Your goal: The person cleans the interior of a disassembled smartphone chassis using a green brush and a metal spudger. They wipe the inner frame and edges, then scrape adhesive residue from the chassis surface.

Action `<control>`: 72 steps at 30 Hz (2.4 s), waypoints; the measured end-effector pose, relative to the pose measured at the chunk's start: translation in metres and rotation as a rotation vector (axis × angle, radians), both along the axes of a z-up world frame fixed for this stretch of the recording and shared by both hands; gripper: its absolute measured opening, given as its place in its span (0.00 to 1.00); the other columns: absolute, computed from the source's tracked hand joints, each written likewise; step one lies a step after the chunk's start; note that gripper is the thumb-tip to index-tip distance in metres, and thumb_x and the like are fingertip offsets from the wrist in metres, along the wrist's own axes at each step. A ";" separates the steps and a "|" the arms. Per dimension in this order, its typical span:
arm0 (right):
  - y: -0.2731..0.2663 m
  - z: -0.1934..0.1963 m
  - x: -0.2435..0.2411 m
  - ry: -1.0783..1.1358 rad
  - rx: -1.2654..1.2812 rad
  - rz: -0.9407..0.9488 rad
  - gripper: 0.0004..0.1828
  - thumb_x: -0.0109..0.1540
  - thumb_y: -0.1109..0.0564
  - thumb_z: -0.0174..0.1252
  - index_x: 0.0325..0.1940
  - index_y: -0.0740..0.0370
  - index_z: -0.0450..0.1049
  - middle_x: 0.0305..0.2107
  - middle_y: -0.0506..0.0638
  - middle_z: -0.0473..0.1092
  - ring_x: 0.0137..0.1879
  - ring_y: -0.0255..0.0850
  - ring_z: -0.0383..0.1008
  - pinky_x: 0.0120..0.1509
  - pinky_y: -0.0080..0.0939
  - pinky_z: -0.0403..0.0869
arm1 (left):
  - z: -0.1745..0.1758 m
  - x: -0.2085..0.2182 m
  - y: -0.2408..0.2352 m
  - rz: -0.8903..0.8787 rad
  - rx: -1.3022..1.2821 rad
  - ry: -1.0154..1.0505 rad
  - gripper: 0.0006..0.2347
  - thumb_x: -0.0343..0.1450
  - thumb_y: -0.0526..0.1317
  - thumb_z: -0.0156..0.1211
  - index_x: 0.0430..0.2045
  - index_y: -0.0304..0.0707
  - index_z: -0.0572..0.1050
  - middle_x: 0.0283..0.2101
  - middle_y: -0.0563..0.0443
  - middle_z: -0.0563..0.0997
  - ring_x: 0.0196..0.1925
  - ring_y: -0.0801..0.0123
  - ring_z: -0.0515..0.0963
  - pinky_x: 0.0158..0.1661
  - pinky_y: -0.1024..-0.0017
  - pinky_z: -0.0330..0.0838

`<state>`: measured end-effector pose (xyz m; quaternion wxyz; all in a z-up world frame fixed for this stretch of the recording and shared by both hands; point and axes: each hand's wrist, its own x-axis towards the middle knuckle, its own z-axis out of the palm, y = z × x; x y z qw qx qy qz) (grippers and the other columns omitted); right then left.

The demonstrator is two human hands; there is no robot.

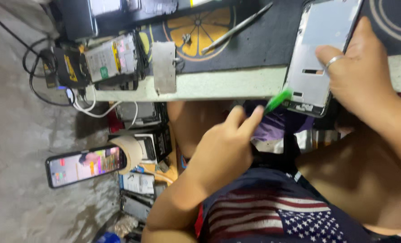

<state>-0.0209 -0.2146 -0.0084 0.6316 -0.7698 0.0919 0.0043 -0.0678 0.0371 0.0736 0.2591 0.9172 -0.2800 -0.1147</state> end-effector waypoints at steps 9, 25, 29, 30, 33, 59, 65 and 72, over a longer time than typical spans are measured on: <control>-0.015 -0.015 -0.010 -0.267 -0.134 0.038 0.13 0.74 0.68 0.49 0.63 0.72 0.61 0.51 0.56 0.70 0.56 0.41 0.72 0.63 0.43 0.72 | -0.049 0.057 -0.039 0.093 -0.344 -0.155 0.18 0.76 0.27 0.55 0.62 0.39 0.67 0.41 0.41 0.73 0.38 0.49 0.78 0.40 0.60 0.75; -0.008 0.004 -0.031 -0.388 -0.327 0.067 0.19 0.76 0.69 0.53 0.67 0.74 0.53 0.51 0.61 0.69 0.53 0.43 0.73 0.60 0.42 0.73 | -0.048 0.021 -0.030 0.101 -0.498 -0.115 0.19 0.78 0.26 0.55 0.64 0.40 0.66 0.38 0.42 0.71 0.35 0.55 0.76 0.38 0.65 0.74; -0.026 -0.014 -0.024 -0.305 -0.221 0.061 0.13 0.76 0.70 0.47 0.64 0.72 0.57 0.53 0.57 0.67 0.55 0.41 0.71 0.63 0.38 0.72 | -0.019 -0.013 -0.010 0.058 -0.229 0.020 0.21 0.69 0.26 0.56 0.59 0.30 0.69 0.40 0.37 0.72 0.33 0.46 0.76 0.33 0.57 0.73; -0.031 -0.019 -0.020 -0.286 -0.255 0.050 0.12 0.76 0.70 0.47 0.63 0.72 0.57 0.53 0.57 0.68 0.55 0.41 0.72 0.63 0.38 0.72 | -0.015 -0.016 -0.004 0.070 -0.236 0.002 0.20 0.71 0.26 0.56 0.59 0.31 0.69 0.40 0.38 0.73 0.33 0.47 0.77 0.34 0.59 0.74; -0.036 -0.030 -0.016 -0.199 -0.274 0.008 0.12 0.76 0.69 0.49 0.61 0.72 0.56 0.52 0.56 0.69 0.54 0.41 0.75 0.60 0.39 0.74 | -0.017 -0.027 0.006 0.091 -0.226 -0.026 0.18 0.73 0.27 0.56 0.60 0.32 0.69 0.41 0.41 0.73 0.33 0.49 0.79 0.34 0.61 0.75; -0.029 -0.030 -0.006 -0.285 -0.262 -0.028 0.19 0.70 0.71 0.46 0.65 0.69 0.57 0.53 0.56 0.69 0.56 0.41 0.74 0.63 0.39 0.73 | -0.061 0.029 -0.060 0.064 -0.067 -0.212 0.23 0.67 0.28 0.52 0.59 0.24 0.67 0.42 0.35 0.73 0.28 0.48 0.81 0.30 0.59 0.76; -0.028 -0.032 -0.013 -0.228 -0.152 -0.057 0.20 0.70 0.70 0.49 0.66 0.68 0.57 0.48 0.53 0.68 0.50 0.39 0.72 0.59 0.36 0.72 | -0.069 0.073 -0.103 0.134 -0.147 -0.269 0.22 0.73 0.28 0.52 0.64 0.26 0.63 0.45 0.36 0.74 0.32 0.49 0.83 0.34 0.63 0.78; -0.029 -0.037 -0.012 -0.313 -0.172 -0.034 0.19 0.69 0.74 0.46 0.64 0.69 0.57 0.53 0.54 0.68 0.58 0.38 0.71 0.70 0.37 0.71 | -0.016 -0.002 -0.004 -0.020 -0.011 -0.036 0.24 0.62 0.29 0.58 0.56 0.31 0.71 0.41 0.37 0.75 0.31 0.46 0.80 0.31 0.59 0.75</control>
